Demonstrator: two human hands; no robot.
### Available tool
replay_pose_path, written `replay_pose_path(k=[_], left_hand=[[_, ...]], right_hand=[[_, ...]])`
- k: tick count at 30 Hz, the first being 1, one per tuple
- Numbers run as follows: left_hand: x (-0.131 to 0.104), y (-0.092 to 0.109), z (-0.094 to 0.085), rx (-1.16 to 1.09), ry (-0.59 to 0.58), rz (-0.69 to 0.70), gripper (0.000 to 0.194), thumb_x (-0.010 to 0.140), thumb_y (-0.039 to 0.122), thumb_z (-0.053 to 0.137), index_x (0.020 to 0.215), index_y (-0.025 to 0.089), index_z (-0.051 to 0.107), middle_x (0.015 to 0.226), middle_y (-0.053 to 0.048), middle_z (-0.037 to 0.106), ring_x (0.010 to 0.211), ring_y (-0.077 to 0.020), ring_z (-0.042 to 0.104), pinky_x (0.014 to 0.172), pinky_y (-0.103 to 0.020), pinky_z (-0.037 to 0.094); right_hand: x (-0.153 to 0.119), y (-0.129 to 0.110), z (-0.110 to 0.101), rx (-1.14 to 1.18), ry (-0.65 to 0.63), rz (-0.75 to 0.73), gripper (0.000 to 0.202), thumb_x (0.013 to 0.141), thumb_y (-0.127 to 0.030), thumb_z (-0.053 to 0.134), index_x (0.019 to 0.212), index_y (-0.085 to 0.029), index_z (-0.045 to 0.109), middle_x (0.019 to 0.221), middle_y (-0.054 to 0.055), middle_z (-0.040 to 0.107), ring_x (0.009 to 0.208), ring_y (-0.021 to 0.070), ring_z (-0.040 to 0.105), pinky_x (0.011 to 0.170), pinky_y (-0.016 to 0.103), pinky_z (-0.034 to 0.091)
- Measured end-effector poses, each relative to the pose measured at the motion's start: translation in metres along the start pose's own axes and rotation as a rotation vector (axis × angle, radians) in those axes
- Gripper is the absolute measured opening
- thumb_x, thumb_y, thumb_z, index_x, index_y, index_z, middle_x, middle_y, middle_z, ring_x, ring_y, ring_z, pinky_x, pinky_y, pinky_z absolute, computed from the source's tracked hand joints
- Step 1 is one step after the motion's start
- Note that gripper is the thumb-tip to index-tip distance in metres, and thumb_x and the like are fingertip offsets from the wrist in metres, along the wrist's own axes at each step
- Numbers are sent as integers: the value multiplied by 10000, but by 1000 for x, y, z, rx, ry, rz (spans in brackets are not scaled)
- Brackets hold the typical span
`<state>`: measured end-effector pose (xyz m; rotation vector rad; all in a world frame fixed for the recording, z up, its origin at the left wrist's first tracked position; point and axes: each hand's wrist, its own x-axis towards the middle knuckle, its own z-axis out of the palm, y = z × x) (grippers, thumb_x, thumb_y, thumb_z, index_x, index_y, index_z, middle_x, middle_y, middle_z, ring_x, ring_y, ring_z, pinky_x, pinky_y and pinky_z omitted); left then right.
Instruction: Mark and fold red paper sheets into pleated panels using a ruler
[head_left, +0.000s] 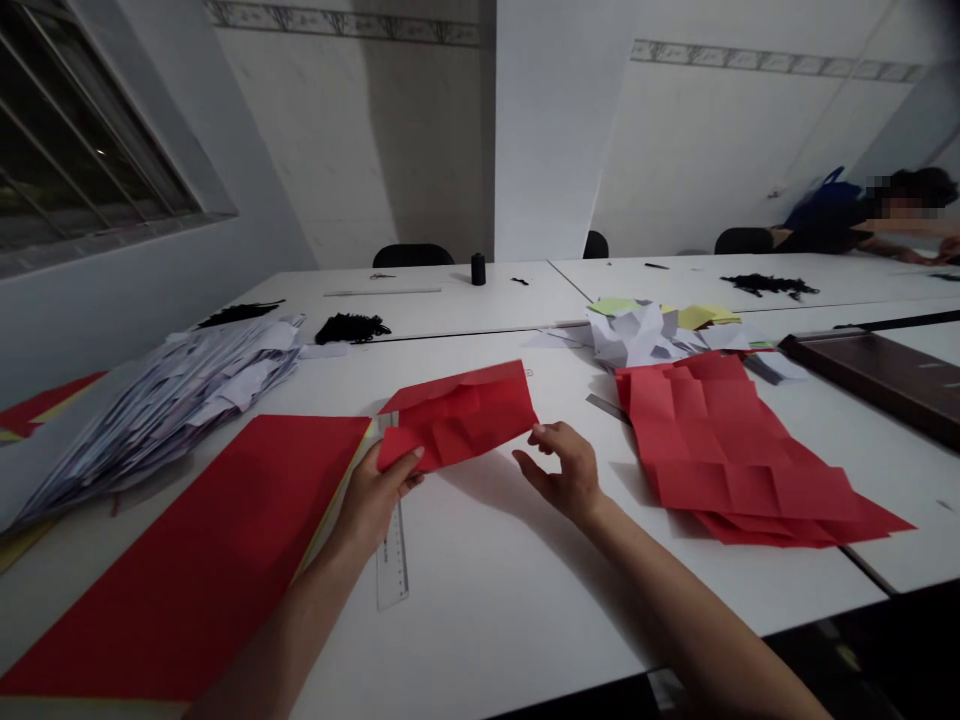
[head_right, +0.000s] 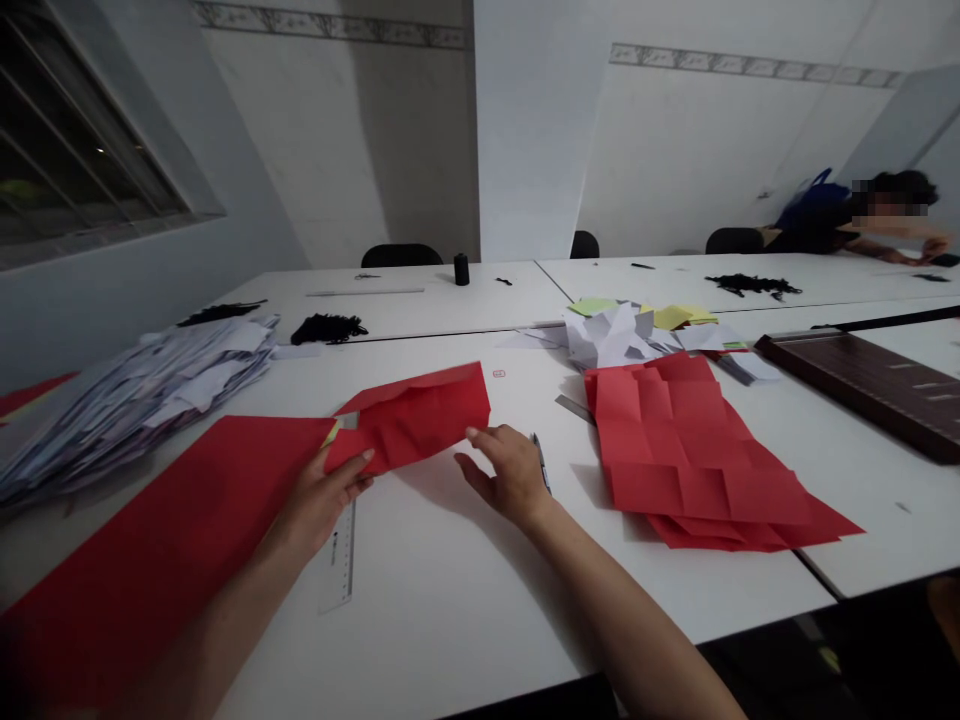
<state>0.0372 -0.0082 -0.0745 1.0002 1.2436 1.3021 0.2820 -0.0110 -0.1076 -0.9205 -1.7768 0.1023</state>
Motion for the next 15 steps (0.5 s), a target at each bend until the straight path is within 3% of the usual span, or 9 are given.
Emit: replay_pose_path(k=[3,5,8,11,13,15], left_hand=[[-2,2,2,59,-29,24,383,686,318,739,1018,206,584,868,-23,658,719,-147,630,703,-295,511],[-5,3,5,86,-59,27,381,697,330,727,1024,204,580,844,-19,652,704,-150,622,688,-294,507],[-7,2,8,121,-101,7,375,722,360,709,1031,199,570,871,-32,637,713,-152,612,691,-295,501],[-6,0,6,206,-94,28,452,771,441,648,1133,200,526,919,-48,605,757,-165,602,753,-337,489],[-3,-1,1,361,16,174,559,782,492,612,1244,213,467,953,-51,569,819,-184,576,793,-369,466],[-2,1,-3,583,152,446,608,769,496,627,1292,242,449,1019,-58,526,917,-212,532,844,-396,427]], right_hand=[[2,-5,3,-228,-9,-224,386,842,-208,588,1184,-382,553,1061,18,655,972,220,566,863,402,409],[4,-9,6,-319,-96,-323,430,868,-204,562,1251,-391,504,1223,-7,598,1148,225,494,985,428,326],[7,-11,9,-357,-243,-356,403,918,-215,493,1292,-363,469,1294,-29,560,1262,206,411,1073,459,206],[8,-6,9,-347,-252,-317,358,928,-209,479,1251,-360,516,1242,-38,602,1263,200,414,1072,470,185],[8,-3,7,-352,-225,-274,320,908,-242,523,1199,-365,568,1249,-29,597,1269,223,400,1043,470,215],[8,-1,6,-367,-221,-237,286,883,-282,566,1155,-364,608,1269,-16,583,1256,250,401,997,464,253]])
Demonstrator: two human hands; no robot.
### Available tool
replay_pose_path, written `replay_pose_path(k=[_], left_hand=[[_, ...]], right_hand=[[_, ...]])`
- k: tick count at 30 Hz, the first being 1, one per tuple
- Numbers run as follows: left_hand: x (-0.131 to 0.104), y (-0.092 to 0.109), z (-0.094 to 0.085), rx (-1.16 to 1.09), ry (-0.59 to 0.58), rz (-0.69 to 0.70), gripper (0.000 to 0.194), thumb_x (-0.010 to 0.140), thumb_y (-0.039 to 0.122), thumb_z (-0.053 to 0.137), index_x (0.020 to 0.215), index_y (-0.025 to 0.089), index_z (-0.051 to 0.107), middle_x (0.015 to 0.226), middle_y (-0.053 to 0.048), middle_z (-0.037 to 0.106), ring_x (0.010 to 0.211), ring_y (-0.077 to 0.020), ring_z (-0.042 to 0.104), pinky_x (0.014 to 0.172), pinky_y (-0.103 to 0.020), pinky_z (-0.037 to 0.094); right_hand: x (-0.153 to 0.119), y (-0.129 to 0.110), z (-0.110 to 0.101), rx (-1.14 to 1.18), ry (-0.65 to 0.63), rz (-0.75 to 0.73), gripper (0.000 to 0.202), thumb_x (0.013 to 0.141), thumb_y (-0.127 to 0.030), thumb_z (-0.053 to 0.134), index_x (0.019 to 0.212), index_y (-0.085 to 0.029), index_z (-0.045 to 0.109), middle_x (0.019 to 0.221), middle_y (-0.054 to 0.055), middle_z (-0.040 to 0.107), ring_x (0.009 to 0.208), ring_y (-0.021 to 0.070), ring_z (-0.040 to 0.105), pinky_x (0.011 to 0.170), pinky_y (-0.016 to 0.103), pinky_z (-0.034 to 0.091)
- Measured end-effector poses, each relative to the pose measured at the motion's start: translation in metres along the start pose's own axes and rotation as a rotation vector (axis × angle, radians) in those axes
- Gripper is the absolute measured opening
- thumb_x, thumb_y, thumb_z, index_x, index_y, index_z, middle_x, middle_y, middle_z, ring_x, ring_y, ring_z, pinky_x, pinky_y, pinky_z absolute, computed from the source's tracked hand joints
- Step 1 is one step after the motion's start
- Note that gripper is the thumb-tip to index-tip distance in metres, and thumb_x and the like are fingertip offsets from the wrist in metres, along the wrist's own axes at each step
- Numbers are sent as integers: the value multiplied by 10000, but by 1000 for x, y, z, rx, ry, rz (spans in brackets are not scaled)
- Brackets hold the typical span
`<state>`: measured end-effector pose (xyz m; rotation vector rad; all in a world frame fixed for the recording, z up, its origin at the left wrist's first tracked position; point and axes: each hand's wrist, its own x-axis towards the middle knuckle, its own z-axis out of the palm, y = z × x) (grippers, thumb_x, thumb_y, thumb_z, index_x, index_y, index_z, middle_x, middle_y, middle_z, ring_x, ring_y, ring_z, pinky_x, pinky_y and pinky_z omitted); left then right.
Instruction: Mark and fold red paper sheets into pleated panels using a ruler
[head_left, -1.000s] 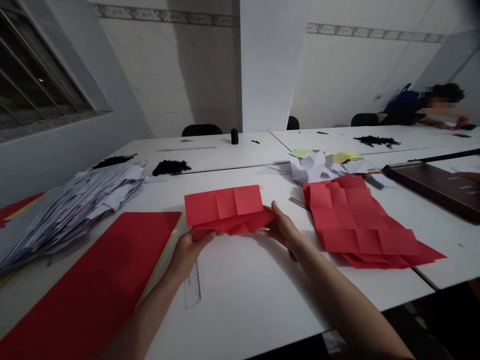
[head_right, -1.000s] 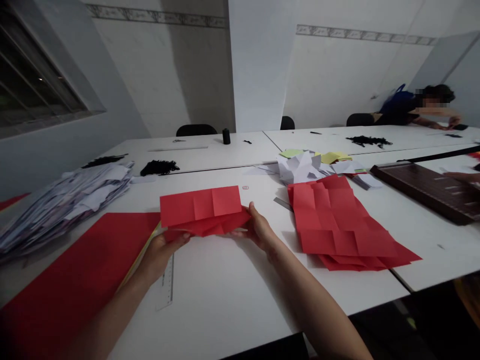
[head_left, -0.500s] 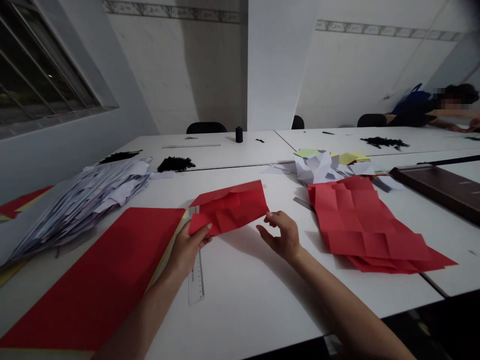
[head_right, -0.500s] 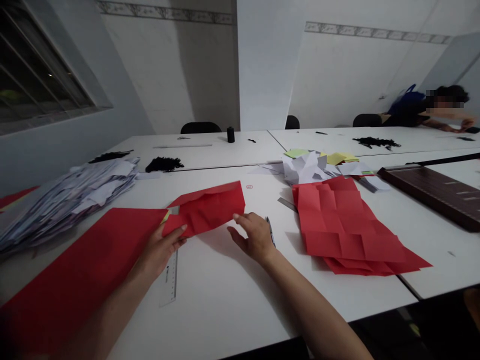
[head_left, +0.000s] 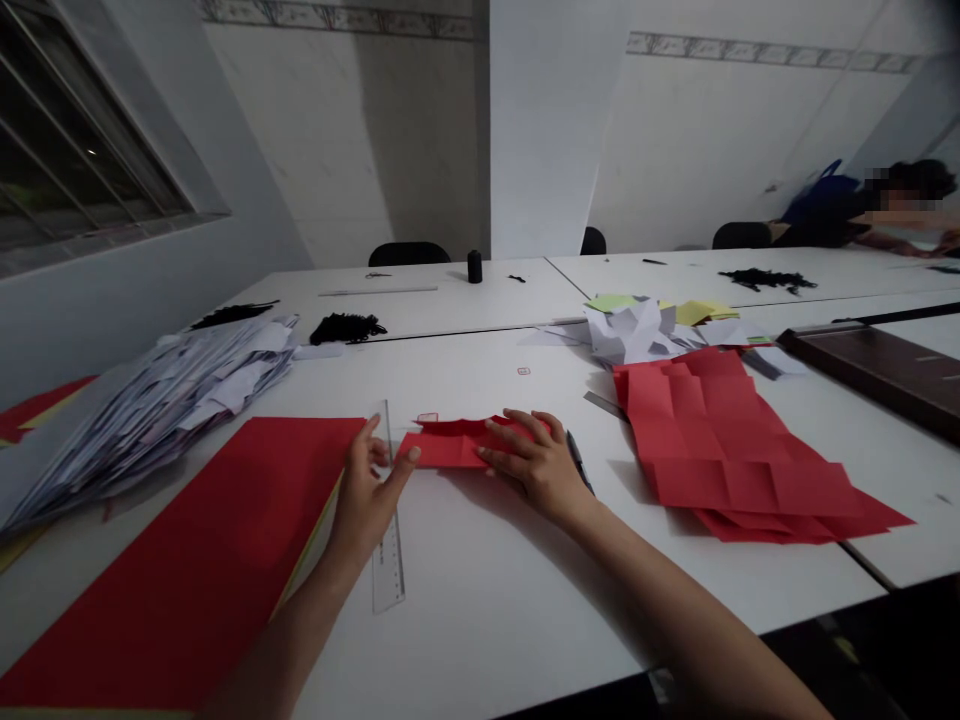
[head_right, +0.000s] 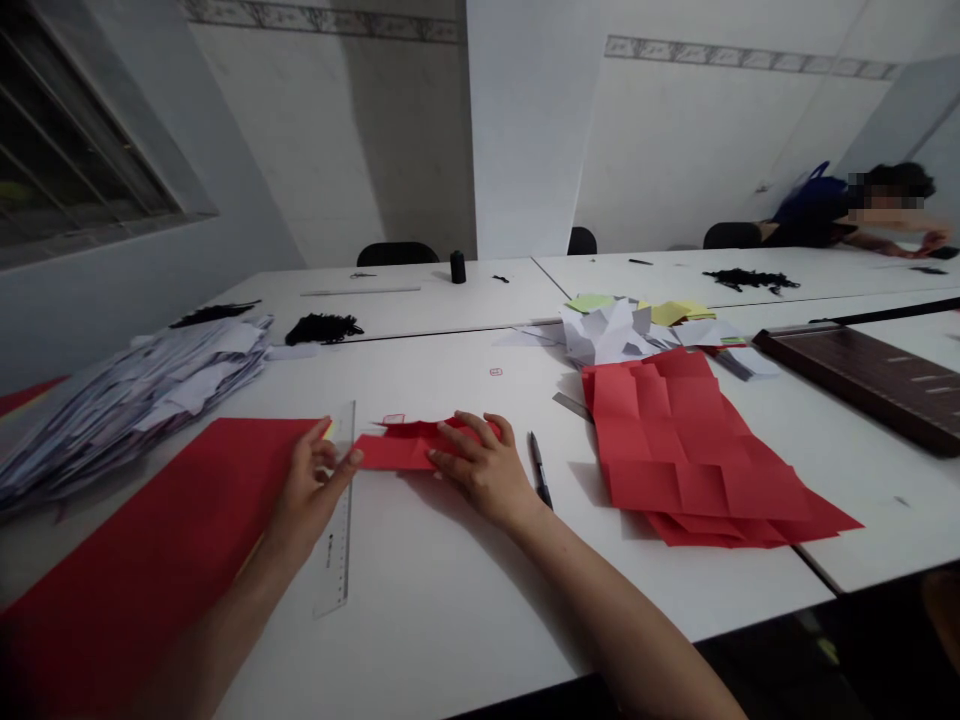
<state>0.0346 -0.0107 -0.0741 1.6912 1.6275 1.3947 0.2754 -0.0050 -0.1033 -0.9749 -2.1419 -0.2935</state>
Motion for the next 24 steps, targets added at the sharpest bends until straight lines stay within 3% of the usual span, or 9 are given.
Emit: replay_pose_path(k=[2,4,7,12,24], left_hand=[[-1,2,-2,224,45,294,487,769,454,650,1212,279,545,1042,-55,520,974,-236,496,883,-415,381],[-6,7,-1,385,-32,532,267,795,399,647,1042,299,651,1009,-45,568,973,-246,490,875,-419,349],[-16,13,5,512,-157,702,126,824,320,636,940,306,681,954,-19,648,942,-243,506,842,-416,313],[-25,17,13,555,-204,756,160,857,215,590,970,298,666,927,5,691,927,-220,535,846,-417,280],[-30,22,18,566,-195,768,121,850,170,553,843,258,637,862,19,683,883,-206,576,863,-441,259]], right_hand=[[0,0,-1,-2,-23,20,263,876,-299,577,1128,-351,632,1248,-4,598,1205,257,437,948,451,281],[0,-2,-2,24,-46,13,241,885,-295,564,1107,-341,644,1182,-10,639,1141,241,482,913,435,295],[2,-7,-4,84,-67,-17,217,905,-292,535,1079,-347,652,1074,-35,689,1070,218,526,894,427,301],[2,-13,-7,113,-62,-68,221,924,-255,506,1061,-349,651,1014,-44,710,1109,205,528,928,434,282],[2,-17,-7,130,-77,-64,185,930,-213,476,1018,-251,634,1097,20,683,1153,204,514,933,415,298]])
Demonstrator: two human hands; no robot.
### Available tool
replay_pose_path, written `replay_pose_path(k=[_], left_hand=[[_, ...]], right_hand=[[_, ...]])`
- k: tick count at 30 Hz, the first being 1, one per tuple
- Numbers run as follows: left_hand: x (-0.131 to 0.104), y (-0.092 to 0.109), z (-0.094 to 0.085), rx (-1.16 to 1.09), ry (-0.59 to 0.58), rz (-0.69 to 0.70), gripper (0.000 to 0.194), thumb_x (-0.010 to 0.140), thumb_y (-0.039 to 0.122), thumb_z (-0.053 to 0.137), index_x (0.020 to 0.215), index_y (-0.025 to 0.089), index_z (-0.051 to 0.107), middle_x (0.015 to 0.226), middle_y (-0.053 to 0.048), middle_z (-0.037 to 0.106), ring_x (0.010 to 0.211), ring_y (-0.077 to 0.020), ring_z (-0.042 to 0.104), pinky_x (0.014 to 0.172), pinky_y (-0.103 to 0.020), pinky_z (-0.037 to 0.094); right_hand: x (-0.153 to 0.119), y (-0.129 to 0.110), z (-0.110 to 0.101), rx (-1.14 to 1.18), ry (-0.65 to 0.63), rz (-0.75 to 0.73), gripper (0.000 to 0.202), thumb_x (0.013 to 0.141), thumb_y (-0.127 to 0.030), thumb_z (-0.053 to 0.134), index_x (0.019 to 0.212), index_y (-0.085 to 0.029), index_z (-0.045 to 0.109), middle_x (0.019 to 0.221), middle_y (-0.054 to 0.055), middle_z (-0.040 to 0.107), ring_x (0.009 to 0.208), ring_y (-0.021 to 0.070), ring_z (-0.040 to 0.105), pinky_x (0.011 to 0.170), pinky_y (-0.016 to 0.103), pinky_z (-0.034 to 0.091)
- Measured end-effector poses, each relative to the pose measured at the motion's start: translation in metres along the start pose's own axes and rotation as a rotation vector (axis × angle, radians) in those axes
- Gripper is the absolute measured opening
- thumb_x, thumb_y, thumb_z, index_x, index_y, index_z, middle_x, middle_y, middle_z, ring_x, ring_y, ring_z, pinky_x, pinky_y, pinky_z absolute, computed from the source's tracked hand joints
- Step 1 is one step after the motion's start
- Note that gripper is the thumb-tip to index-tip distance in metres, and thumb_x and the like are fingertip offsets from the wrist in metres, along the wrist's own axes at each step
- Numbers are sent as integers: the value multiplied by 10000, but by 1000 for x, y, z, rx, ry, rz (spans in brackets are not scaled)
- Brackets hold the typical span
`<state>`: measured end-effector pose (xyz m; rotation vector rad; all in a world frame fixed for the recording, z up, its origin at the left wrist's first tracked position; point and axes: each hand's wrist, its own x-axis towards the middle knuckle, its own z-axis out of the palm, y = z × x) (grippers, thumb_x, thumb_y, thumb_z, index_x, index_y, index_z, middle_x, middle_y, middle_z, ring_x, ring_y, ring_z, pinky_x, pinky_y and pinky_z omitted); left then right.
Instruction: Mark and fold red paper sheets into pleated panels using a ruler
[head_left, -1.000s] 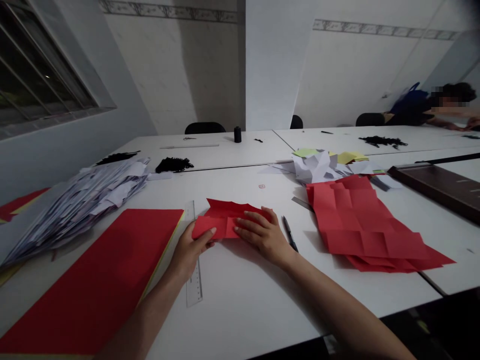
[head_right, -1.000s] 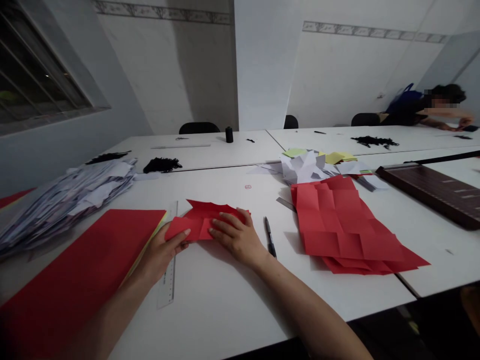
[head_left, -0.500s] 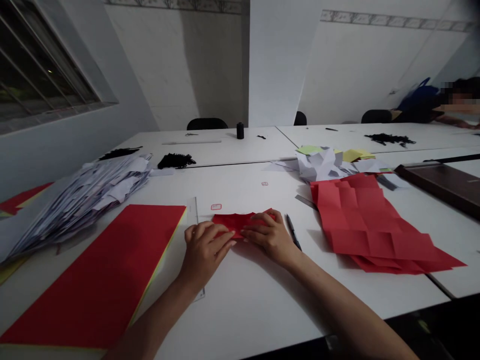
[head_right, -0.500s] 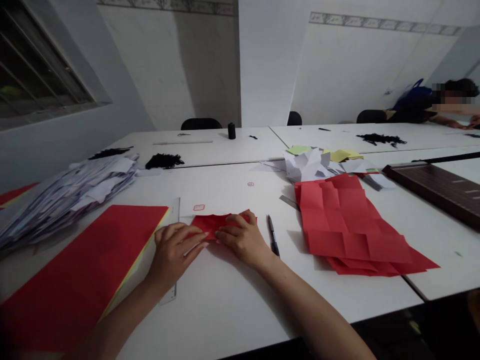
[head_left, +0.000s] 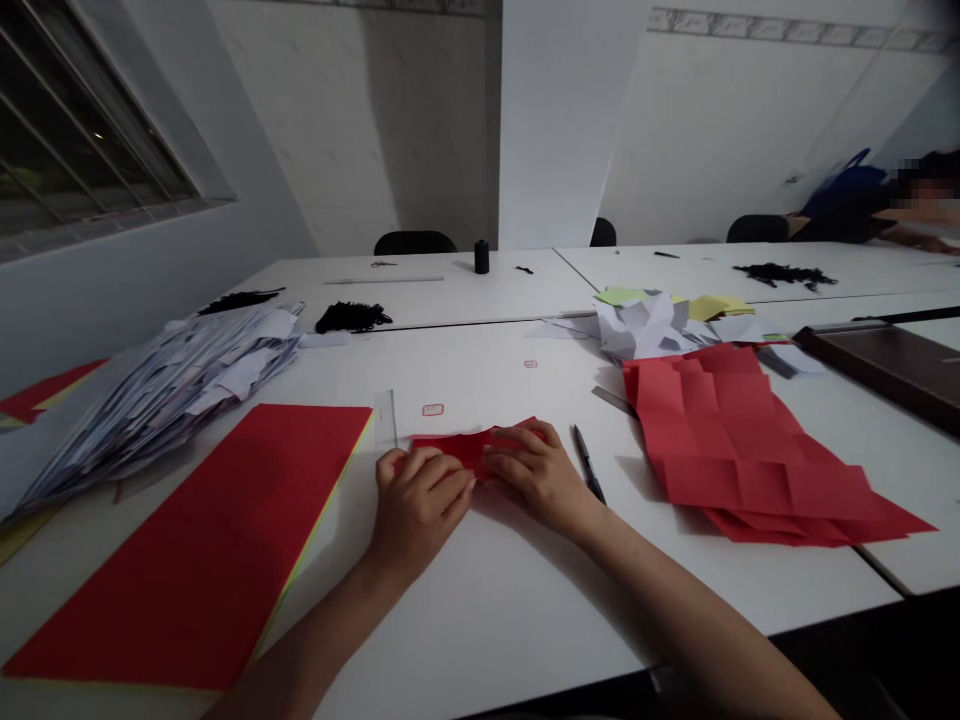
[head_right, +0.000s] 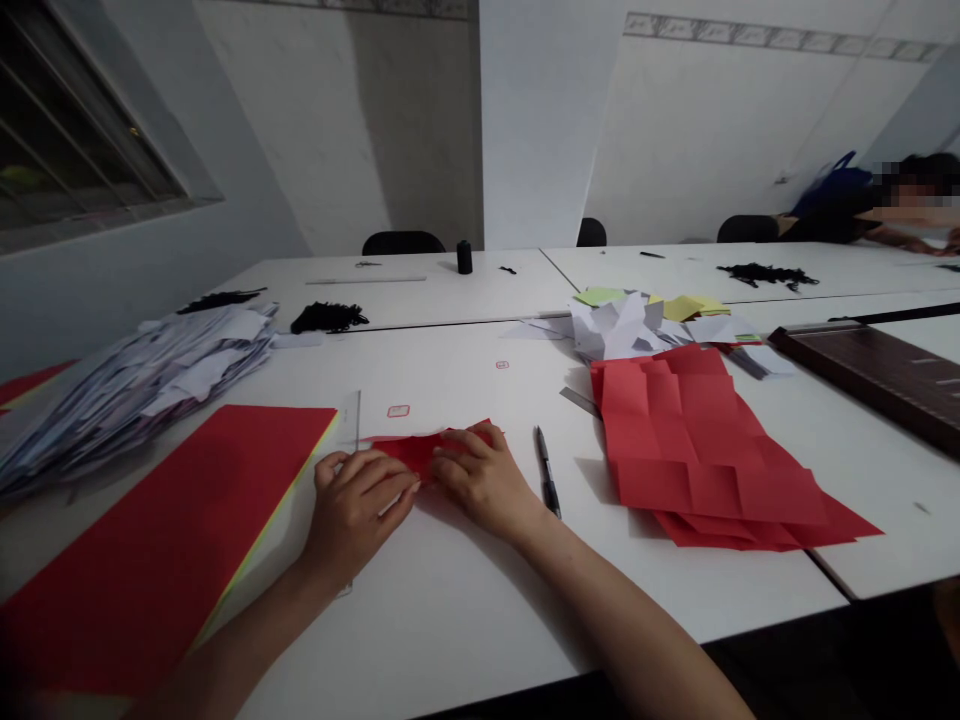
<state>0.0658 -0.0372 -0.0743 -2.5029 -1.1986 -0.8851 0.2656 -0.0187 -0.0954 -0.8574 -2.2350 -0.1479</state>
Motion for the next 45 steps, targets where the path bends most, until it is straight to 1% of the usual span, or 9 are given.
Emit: replay_pose_path(k=[7,12,20,26,30,32,36,41,45], left_hand=[[0,2,1,-26,66,4,85,839,170,591,855,246,625,856,33,682,872,-195,580,864,-442,259],[2,6,1,-61,18,55,113,856,143,561,809,230,616,806,40,672,861,-183,583,861,-438,258],[6,-9,-3,23,82,57,122,831,160,593,826,275,632,801,67,684,881,-190,594,881,-444,252],[5,-41,-9,144,154,51,102,805,174,624,778,271,624,790,64,698,873,-223,592,863,-459,259],[1,-79,-11,266,182,-93,84,829,191,586,794,247,638,812,22,699,870,-241,581,847,-469,254],[0,-90,-12,283,235,-179,98,845,219,565,816,244,655,840,-3,700,857,-240,579,833,-460,264],[3,-75,-12,176,284,-166,150,859,268,558,970,255,659,932,-33,689,891,-234,579,820,-423,315],[5,-39,-8,43,99,-4,174,854,228,578,1008,279,643,978,-11,685,972,-227,570,865,-422,308],[2,-43,-4,36,50,-7,128,866,199,548,885,273,650,902,13,702,954,-223,577,894,-444,275]], right_hand=[[-1,2,0,-20,57,-42,134,900,-195,524,881,-240,649,1100,-9,682,1119,184,525,905,393,315],[-1,-1,4,-37,62,-57,137,902,-216,534,839,-250,651,1076,-43,688,1101,169,534,903,382,319],[1,14,-8,-72,84,-43,95,881,-222,567,843,-250,651,1076,-28,692,1116,190,531,936,409,279],[0,33,-19,-94,154,30,94,873,-215,573,816,-238,644,1018,-11,711,1085,211,559,923,415,283],[-1,48,-26,-113,227,114,92,868,-206,575,807,-233,638,960,-1,724,1044,209,579,896,409,295],[-2,51,-27,-122,261,138,81,867,-214,580,811,-232,635,944,1,727,1026,207,585,884,406,301],[-1,46,-20,-96,245,79,71,868,-214,582,824,-233,634,951,-8,725,1029,192,584,888,394,307],[0,35,-13,-92,198,57,91,876,-213,571,837,-241,648,977,-2,720,1024,187,584,896,394,308],[-1,35,-11,-85,198,49,88,878,-222,571,838,-241,646,984,-8,718,1037,184,581,896,389,308]])
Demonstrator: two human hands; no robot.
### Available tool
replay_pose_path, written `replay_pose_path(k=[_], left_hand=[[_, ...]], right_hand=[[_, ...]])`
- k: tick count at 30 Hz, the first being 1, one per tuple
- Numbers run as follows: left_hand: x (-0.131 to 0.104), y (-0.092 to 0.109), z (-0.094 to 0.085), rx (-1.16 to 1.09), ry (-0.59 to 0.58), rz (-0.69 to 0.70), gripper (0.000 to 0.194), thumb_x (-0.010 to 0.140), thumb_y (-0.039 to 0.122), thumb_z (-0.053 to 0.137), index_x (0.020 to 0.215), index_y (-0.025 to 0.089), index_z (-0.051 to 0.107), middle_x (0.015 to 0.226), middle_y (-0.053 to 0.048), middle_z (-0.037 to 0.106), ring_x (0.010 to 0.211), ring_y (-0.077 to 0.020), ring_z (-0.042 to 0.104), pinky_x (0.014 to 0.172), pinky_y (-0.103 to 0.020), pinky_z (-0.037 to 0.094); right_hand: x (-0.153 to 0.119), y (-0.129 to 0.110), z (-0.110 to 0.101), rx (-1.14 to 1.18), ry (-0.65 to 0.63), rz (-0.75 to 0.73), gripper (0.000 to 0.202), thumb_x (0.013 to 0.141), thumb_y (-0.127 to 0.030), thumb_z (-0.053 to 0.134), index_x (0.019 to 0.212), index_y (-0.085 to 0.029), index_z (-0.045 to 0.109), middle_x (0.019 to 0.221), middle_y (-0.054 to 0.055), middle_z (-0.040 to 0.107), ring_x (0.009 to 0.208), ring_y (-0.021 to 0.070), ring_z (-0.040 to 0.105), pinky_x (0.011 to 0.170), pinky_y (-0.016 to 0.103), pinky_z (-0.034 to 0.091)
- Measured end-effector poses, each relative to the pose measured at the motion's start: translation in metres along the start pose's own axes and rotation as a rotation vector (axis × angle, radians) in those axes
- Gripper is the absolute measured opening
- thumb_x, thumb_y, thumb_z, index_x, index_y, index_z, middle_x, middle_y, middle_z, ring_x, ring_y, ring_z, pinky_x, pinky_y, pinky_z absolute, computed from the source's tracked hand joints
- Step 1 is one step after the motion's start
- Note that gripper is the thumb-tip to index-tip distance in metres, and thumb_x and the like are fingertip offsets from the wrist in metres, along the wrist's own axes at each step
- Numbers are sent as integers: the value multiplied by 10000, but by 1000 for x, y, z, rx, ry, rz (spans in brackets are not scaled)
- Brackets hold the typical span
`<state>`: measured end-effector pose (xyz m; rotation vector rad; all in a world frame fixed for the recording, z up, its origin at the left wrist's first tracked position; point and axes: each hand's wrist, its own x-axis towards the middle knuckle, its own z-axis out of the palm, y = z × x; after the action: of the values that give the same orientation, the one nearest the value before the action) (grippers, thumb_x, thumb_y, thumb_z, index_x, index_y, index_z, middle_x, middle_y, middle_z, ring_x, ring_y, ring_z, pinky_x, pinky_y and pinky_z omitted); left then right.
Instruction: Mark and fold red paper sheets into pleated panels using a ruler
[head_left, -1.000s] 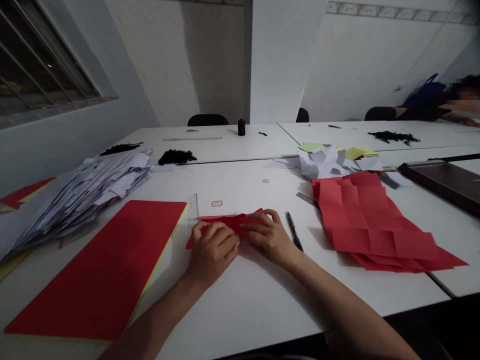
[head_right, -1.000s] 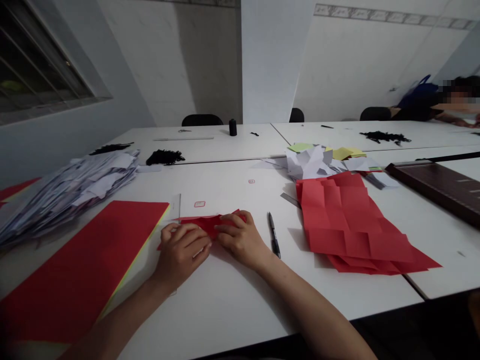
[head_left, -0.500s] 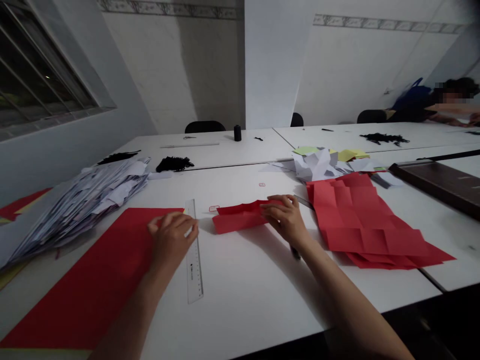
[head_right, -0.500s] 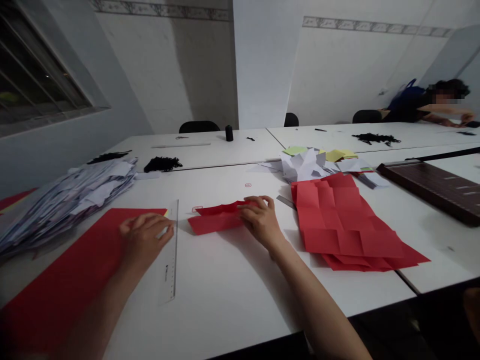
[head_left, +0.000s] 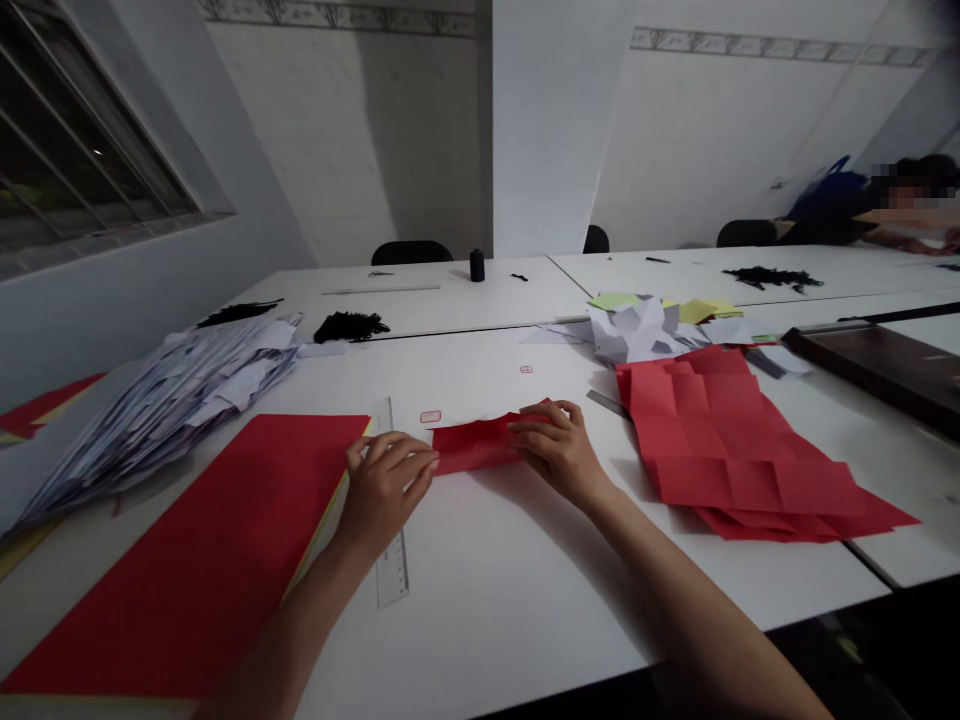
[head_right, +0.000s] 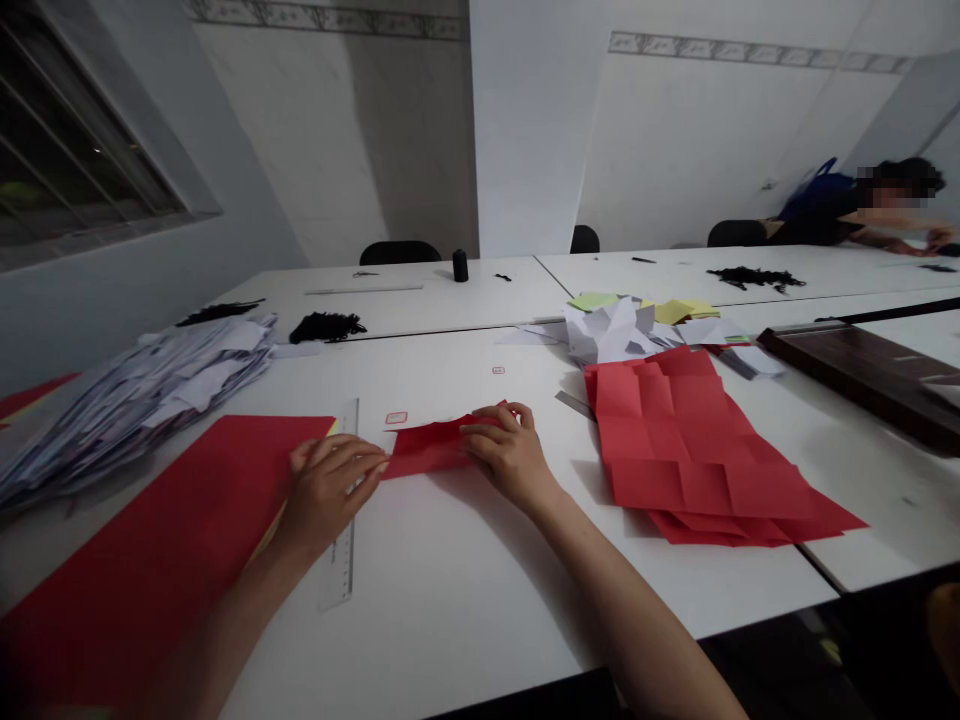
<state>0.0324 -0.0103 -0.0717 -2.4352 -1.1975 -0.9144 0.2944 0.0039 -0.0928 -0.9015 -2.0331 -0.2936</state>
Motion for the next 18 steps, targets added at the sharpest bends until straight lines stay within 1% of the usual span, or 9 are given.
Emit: replay_pose_path(k=[4,7,9,10,12,14,15,17,18], left_hand=[[-2,-26,0,89,16,-51,101,858,222,548,823,256,636,880,12,700,959,-242,571,899,-460,248],[-1,-43,-5,187,106,-153,107,856,221,544,792,240,628,858,-3,695,914,-246,582,879,-460,256],[0,-43,-9,205,193,-191,96,859,222,544,834,240,635,893,-18,695,901,-245,587,857,-449,283],[1,-38,-10,196,231,-186,94,859,224,547,872,243,639,923,-24,695,910,-246,586,850,-443,296],[3,-19,-11,158,262,-124,123,852,230,568,950,253,638,963,-29,691,943,-250,580,856,-442,309],[3,6,-9,95,208,-3,166,836,222,601,995,259,630,958,-16,694,947,-242,583,881,-447,308],[3,18,-8,52,145,55,188,837,222,610,1021,256,622,973,-11,695,957,-233,587,896,-448,305],[2,36,-3,-6,91,96,177,844,219,616,1016,260,622,961,8,700,943,-218,600,913,-452,291],[2,41,-1,-32,72,96,157,850,202,608,994,262,626,938,20,704,929,-207,605,917,-451,287]], right_hand=[[0,4,-2,5,19,3,74,875,-229,579,838,-246,641,971,-23,720,1032,183,585,895,388,307],[1,6,-4,-9,34,50,88,879,-227,572,836,-244,646,954,-8,724,1019,194,591,886,395,310],[2,5,-4,-16,33,73,90,878,-230,572,838,-244,650,950,3,725,1013,198,594,884,400,311],[2,3,-4,-15,25,70,90,876,-231,574,834,-245,652,952,4,724,1015,197,593,886,402,312],[1,-3,0,-3,5,42,92,870,-230,579,819,-247,654,959,-3,723,1021,189,589,897,400,310],[1,-12,4,18,-16,13,95,869,-232,581,815,-250,657,973,-15,720,1033,180,582,911,397,306],[0,-16,6,29,-25,2,97,871,-237,578,820,-254,658,985,-21,718,1038,178,578,917,396,303],[-1,-24,10,47,-39,-17,104,881,-243,566,842,-263,660,1015,-28,711,1049,176,568,922,394,300],[-2,-27,12,53,-46,-26,106,886,-244,561,859,-269,660,1029,-31,707,1053,176,564,922,394,299]])
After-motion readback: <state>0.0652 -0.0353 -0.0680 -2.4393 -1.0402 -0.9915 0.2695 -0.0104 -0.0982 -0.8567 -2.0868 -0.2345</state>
